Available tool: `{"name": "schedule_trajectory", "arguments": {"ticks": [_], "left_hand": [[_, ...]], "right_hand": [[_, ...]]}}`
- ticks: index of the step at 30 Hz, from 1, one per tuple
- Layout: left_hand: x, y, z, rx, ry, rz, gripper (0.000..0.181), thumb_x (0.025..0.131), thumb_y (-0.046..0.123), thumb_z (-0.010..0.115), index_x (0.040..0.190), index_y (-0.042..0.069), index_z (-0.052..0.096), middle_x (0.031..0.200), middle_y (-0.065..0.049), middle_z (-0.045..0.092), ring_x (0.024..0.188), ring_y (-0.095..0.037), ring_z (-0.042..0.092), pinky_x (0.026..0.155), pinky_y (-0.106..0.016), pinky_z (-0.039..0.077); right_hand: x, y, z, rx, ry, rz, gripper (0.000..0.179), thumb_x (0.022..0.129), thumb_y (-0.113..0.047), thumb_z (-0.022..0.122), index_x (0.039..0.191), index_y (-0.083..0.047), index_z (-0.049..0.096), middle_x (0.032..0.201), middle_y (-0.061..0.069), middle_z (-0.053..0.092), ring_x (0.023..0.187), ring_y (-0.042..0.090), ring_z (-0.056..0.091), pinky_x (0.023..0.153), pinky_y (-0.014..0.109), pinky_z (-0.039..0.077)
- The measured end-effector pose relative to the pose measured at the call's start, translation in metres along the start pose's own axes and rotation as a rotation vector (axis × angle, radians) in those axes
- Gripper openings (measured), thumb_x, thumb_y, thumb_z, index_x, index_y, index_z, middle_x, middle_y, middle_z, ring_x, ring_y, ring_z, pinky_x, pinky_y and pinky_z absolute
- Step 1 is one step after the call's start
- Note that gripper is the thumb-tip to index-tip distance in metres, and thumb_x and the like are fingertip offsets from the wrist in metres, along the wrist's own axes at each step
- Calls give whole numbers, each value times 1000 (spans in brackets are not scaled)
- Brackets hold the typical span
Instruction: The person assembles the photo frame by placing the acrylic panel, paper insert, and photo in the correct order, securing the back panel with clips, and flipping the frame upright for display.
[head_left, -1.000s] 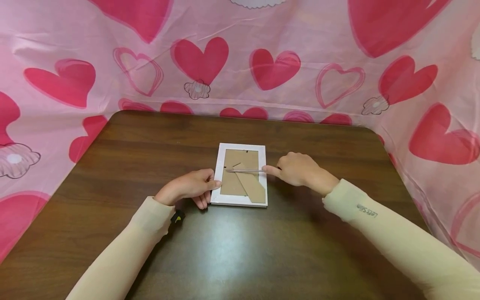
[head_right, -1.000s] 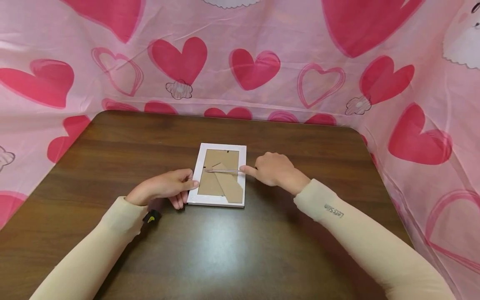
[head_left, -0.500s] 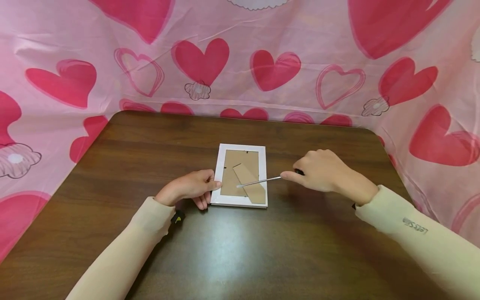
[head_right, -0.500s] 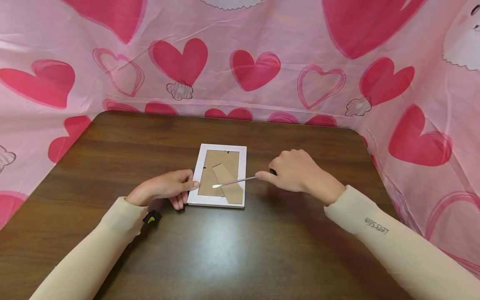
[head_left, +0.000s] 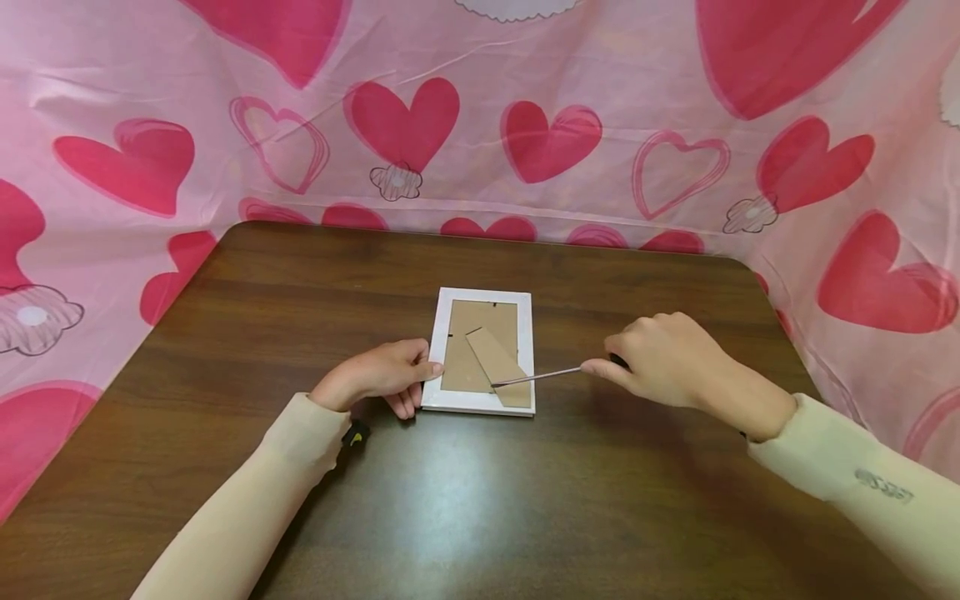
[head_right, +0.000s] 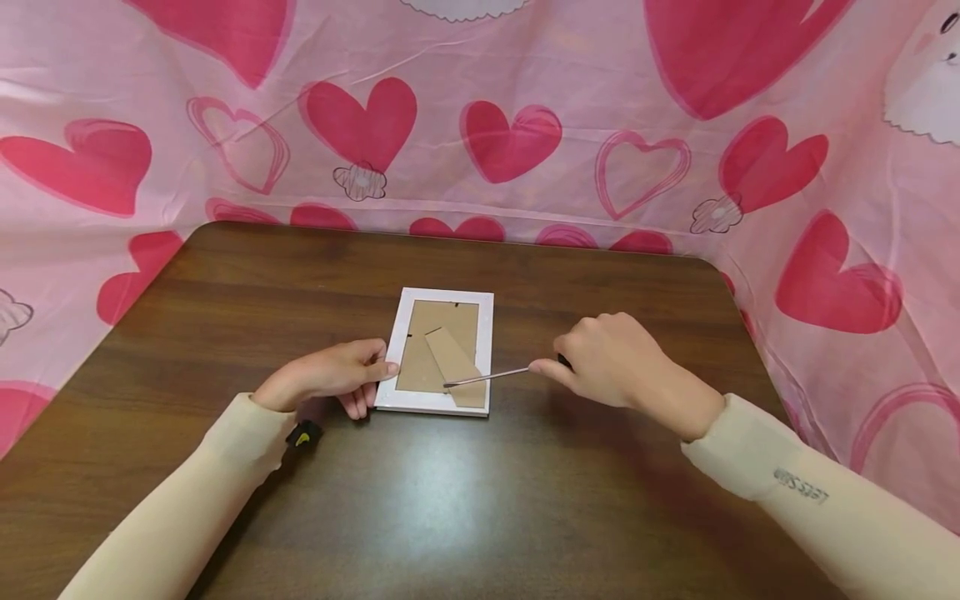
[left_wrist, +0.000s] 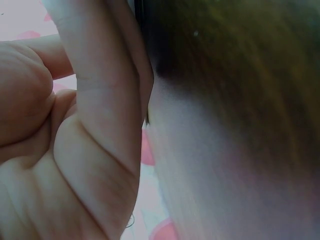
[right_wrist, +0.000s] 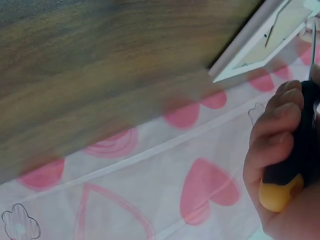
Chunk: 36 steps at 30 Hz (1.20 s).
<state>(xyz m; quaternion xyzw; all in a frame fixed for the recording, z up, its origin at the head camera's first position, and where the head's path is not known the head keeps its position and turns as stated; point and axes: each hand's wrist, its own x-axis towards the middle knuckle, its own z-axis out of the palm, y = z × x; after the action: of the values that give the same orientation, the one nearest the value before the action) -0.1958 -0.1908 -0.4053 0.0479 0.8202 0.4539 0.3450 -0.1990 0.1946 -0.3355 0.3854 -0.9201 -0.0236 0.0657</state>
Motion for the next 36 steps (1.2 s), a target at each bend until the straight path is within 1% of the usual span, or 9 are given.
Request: {"name": "schedule_trajectory", "arguments": {"ticks": [3, 8, 13, 19, 22, 24, 27, 30, 36], "left_hand": [[0, 1, 0, 1, 2, 0, 27, 111, 26, 59, 101, 3, 48, 73, -12, 65, 52, -16, 67, 54, -30, 62], [1, 0, -1, 1, 3, 2, 28, 111, 26, 60, 101, 3, 48, 73, -12, 64, 51, -15, 66, 54, -30, 61], [2, -1, -1, 5, 3, 4, 27, 111, 26, 60, 101, 3, 48, 73, -12, 64, 51, -15, 66, 53, -29, 61], [1, -1, -1, 0, 1, 2, 27, 111, 26, 60, 101, 3, 48, 73, -12, 64, 52, -15, 66, 53, -29, 61], [2, -1, -1, -7, -2, 6, 27, 111, 26, 59, 101, 3, 48, 73, -12, 64, 52, -15, 66, 53, -29, 61], [2, -1, -2, -12, -3, 8, 27, 111, 26, 59, 102, 3, 48, 73, -12, 65, 51, -16, 66, 53, -30, 61], [2, -1, -2, -9, -7, 13, 27, 111, 26, 59, 102, 3, 48, 73, -12, 65, 51, -15, 66, 53, -30, 61], [2, -2, -2, -6, -8, 12, 27, 111, 26, 59, 102, 3, 48, 73, -13, 65, 51, -16, 66, 54, -29, 61], [3, -2, -1, -9, -11, 17, 25, 111, 25, 59, 103, 3, 48, 73, -12, 64, 51, -15, 65, 54, -28, 61]], "right_hand": [[-2, -3, 3, -25, 51, -22, 56, 96, -52, 73, 58, -24, 43, 52, -11, 34, 48, 11, 33, 43, 29, 28], [-2, -7, 7, -62, 141, -68, 56, 94, -50, 75, 58, -22, 42, 51, -11, 33, 45, 11, 32, 40, 31, 28], [-3, -11, 9, -88, 198, -100, 57, 95, -51, 71, 57, -21, 41, 50, -10, 32, 44, 11, 29, 38, 30, 27], [-5, -19, 8, -129, 268, -108, 59, 97, -53, 65, 57, -19, 39, 50, -8, 30, 45, 11, 24, 37, 30, 23], [-7, -28, 5, -172, 322, -104, 60, 99, -52, 60, 57, -17, 37, 50, -5, 28, 44, 12, 22, 36, 29, 21], [-8, -36, 1, -203, 350, -93, 60, 98, -51, 61, 57, -16, 35, 50, -4, 28, 43, 13, 23, 35, 30, 22], [-8, -50, -8, -236, 350, -57, 61, 92, -45, 73, 57, -15, 34, 48, -1, 29, 40, 16, 26, 33, 31, 25], [-7, -64, -18, -257, 308, -3, 64, 89, -42, 83, 55, -15, 35, 47, -1, 30, 39, 18, 31, 32, 33, 29], [-2, -82, -33, -278, 210, 84, 64, 90, -42, 85, 53, -16, 39, 46, -2, 33, 38, 19, 38, 33, 36, 36]]}}
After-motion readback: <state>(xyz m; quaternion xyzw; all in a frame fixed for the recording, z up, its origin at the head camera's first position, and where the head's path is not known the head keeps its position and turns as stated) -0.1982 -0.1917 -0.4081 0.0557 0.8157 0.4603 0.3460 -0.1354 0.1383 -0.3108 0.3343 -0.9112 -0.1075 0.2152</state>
